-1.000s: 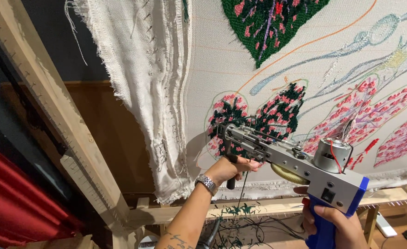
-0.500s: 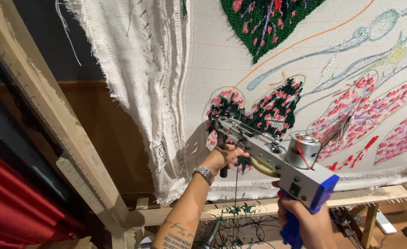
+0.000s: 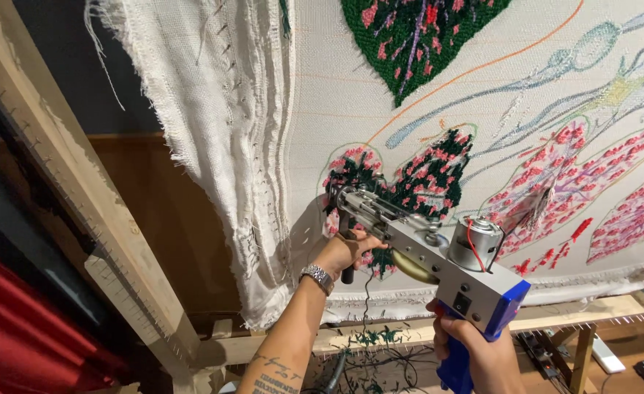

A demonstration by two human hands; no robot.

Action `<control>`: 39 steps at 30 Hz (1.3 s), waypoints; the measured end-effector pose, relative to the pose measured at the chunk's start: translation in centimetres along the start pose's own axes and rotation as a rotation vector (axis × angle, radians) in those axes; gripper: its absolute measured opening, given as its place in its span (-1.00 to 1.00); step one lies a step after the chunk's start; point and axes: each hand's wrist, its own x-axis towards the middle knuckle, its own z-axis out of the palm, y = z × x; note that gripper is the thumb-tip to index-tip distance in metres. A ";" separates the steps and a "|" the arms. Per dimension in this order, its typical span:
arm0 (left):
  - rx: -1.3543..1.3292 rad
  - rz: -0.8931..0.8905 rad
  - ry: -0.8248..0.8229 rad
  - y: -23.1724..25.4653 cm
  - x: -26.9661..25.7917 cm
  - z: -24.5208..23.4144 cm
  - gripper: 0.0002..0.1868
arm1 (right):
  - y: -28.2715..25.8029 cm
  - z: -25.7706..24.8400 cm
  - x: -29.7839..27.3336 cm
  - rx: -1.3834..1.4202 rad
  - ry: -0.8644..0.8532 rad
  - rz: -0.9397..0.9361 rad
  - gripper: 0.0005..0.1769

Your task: Using a tufting gun to apply yarn to a canvas frame to create a rug.

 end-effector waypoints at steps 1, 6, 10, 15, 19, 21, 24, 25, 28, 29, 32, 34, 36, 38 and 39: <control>-0.029 0.023 -0.019 -0.7 0.5 -0.4 -0.89 | 0.0 0.1 0.0 -0.002 0.002 -0.005 -0.67; 0.085 0.016 0.037 -0.1 0.2 -0.2 -0.82 | 0.2 -0.2 0.3 0.007 -0.006 -0.020 -0.66; 0.058 0.015 0.072 2.2 -1.2 0.9 -0.80 | -0.2 0.0 0.4 0.028 -0.011 -0.019 -0.64; 0.134 0.007 0.058 3.7 -2.0 1.0 -0.79 | 0.3 -1.0 1.1 0.097 -0.007 0.061 -0.58; 0.066 -0.015 0.053 2.2 -0.8 0.6 -0.85 | 1.1 -2.6 1.6 0.067 -0.035 0.033 -0.56; 0.028 -0.006 0.038 2.0 -1.2 1.0 -0.85 | 1.5 -3.9 1.6 0.071 -0.047 0.019 -0.57; -0.037 0.036 -0.023 1.4 -1.5 1.5 -0.82 | 1.1 -5.5 1.4 0.081 -0.043 -0.004 -0.55; -0.066 0.070 -0.072 1.1 -1.6 1.7 -0.79 | 0.9 -6.1 1.2 0.085 -0.025 -0.014 -0.50; -0.106 0.063 -0.154 2.6 -3.5 3.0 -0.84 | 2.5 -9.6 1.2 0.194 -0.166 -0.076 -0.47; -0.106 0.062 -0.155 3.2 -4.2 3.6 -0.84 | 2.0 -9.5 0.8 0.195 -0.165 -0.076 -0.47; -0.053 0.020 -0.175 4.1 -5.2 4.7 -0.80 | 1.4 -10.1 -0.1 0.187 -0.026 -0.037 -0.43; 0.074 0.110 -0.193 3.1 -4.5 4.7 -0.76 | 2.0 -11.6 -0.1 0.277 -0.192 -0.143 -0.43; 0.161 0.081 -0.156 5.0 -5.9 5.6 -0.73 | 1.3 -11.3 -0.5 0.269 -0.169 -0.174 -0.43; 0.251 0.052 -0.119 6.1 -6.9 6.0 -0.69 | 1.1 -11.5 -0.6 0.262 -0.145 -0.208 -0.43; 0.291 -0.011 -0.079 6.3 -7.2 6.1 -0.64 | 1.3 -11.9 -0.5 0.265 -0.154 -0.166 -0.41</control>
